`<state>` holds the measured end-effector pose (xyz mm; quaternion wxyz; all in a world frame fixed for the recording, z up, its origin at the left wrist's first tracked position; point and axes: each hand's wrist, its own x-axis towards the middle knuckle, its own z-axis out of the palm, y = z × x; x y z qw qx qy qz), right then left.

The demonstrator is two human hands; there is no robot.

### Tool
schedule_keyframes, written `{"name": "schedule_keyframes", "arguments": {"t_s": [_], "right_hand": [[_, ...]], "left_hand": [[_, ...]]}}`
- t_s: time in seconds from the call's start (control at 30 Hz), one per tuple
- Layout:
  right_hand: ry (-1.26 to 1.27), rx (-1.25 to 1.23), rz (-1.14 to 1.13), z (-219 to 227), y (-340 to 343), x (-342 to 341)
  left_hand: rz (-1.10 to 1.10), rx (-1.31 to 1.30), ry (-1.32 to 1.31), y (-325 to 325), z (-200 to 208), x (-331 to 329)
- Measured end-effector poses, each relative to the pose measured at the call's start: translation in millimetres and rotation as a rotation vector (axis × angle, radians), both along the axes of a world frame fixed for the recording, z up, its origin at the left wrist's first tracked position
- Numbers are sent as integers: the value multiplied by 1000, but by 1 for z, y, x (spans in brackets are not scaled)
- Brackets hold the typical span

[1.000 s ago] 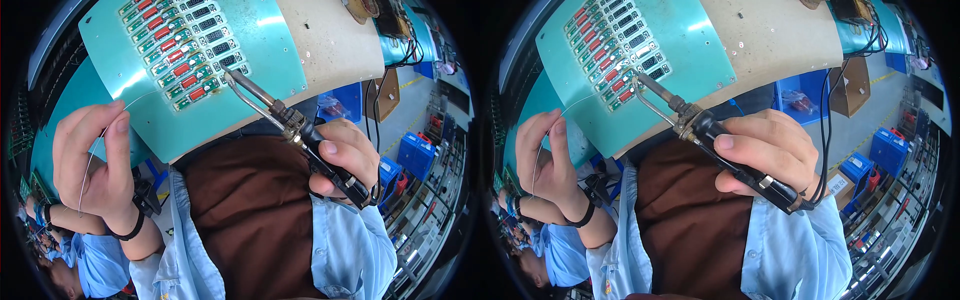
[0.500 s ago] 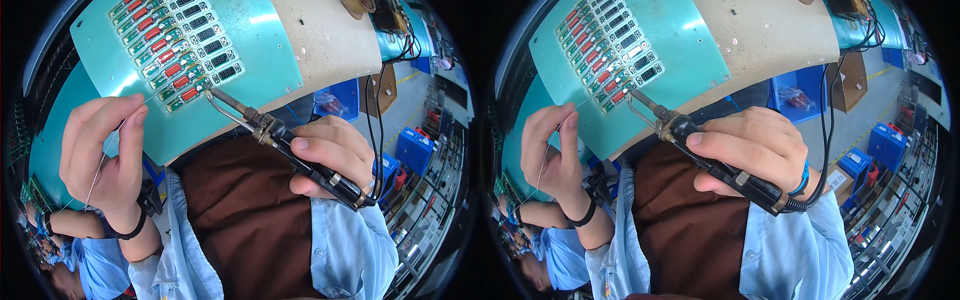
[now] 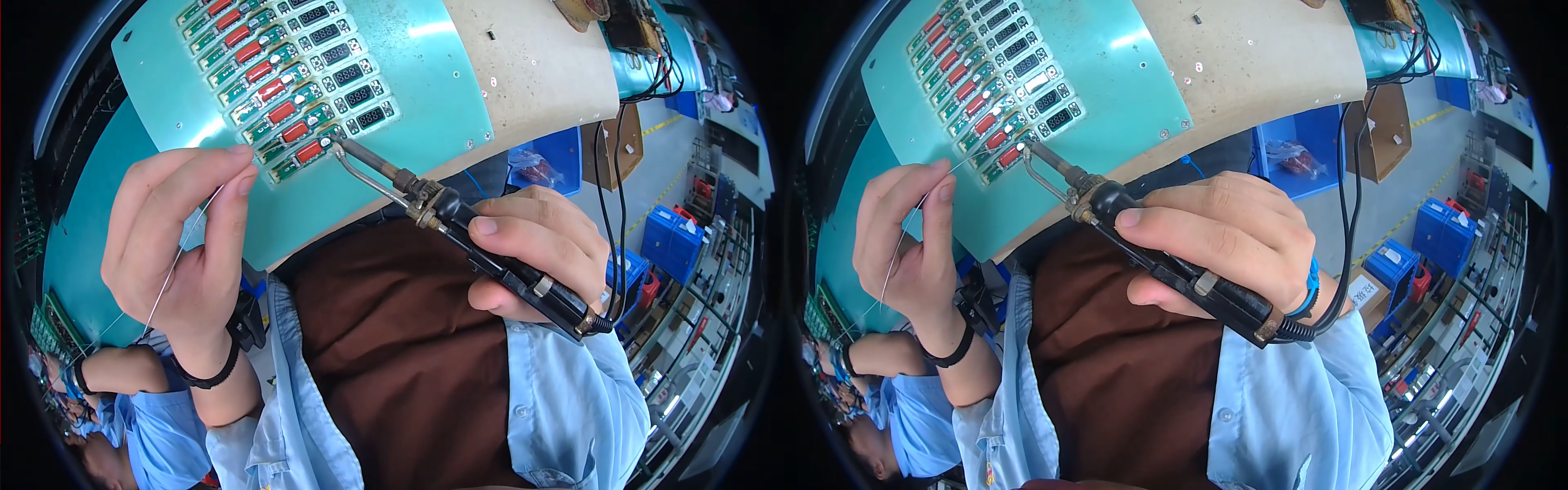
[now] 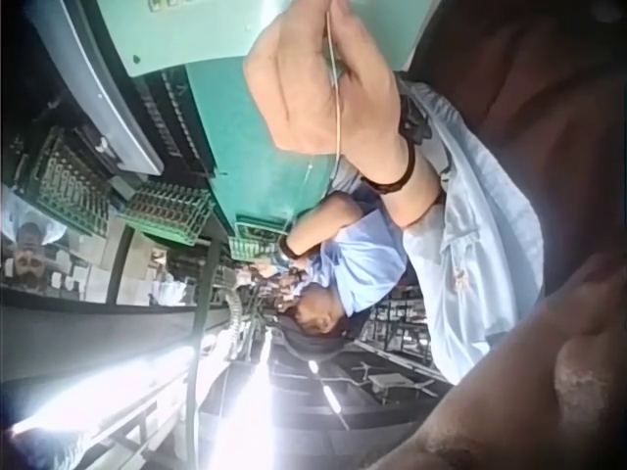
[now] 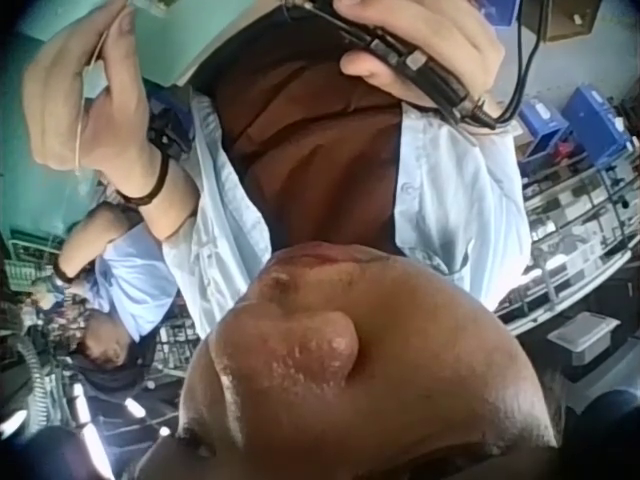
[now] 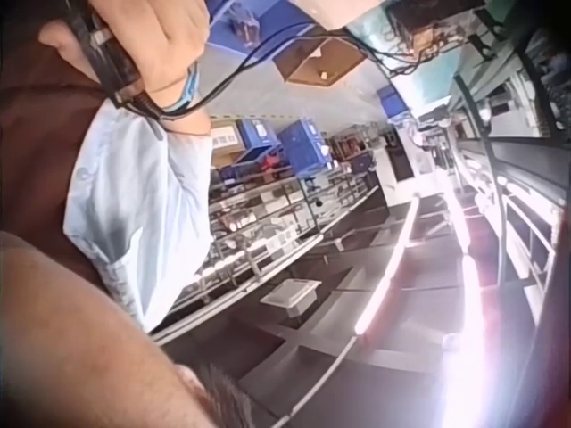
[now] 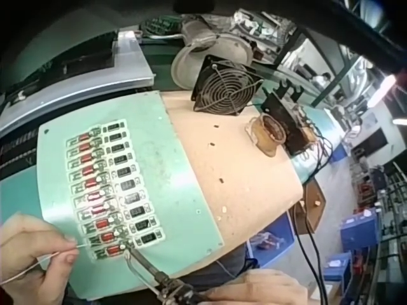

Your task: Solder electronic components onto printed circuit boards using a soldering iron.

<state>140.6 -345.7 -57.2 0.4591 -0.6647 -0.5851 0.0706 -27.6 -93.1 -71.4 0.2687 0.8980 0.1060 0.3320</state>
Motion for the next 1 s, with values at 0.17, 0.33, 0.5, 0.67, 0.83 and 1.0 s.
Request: {"name": "schedule_keyframes", "arguments": {"t_s": [0.17, 0.33, 0.5, 0.67, 0.83, 1.0], "right_hand": [[21, 22, 5, 1, -4, 0], [36, 21, 47, 3, -9, 4], [41, 48, 50, 1, -14, 4], [50, 78, 29, -3, -18, 4], [68, 142, 1, -9, -24, 5], [121, 217, -58, -19, -33, 13]], "left_hand": [[22, -6, -12, 0, 1, -2], [64, -14, -11, 1, 3, -7], [67, 2, -6, 2, 3, -9], [76, -9, -6, 1, 2, -11], [76, 2, -14, 2, 2, -12], [95, -16, -7, 2, 4, -13]]}}
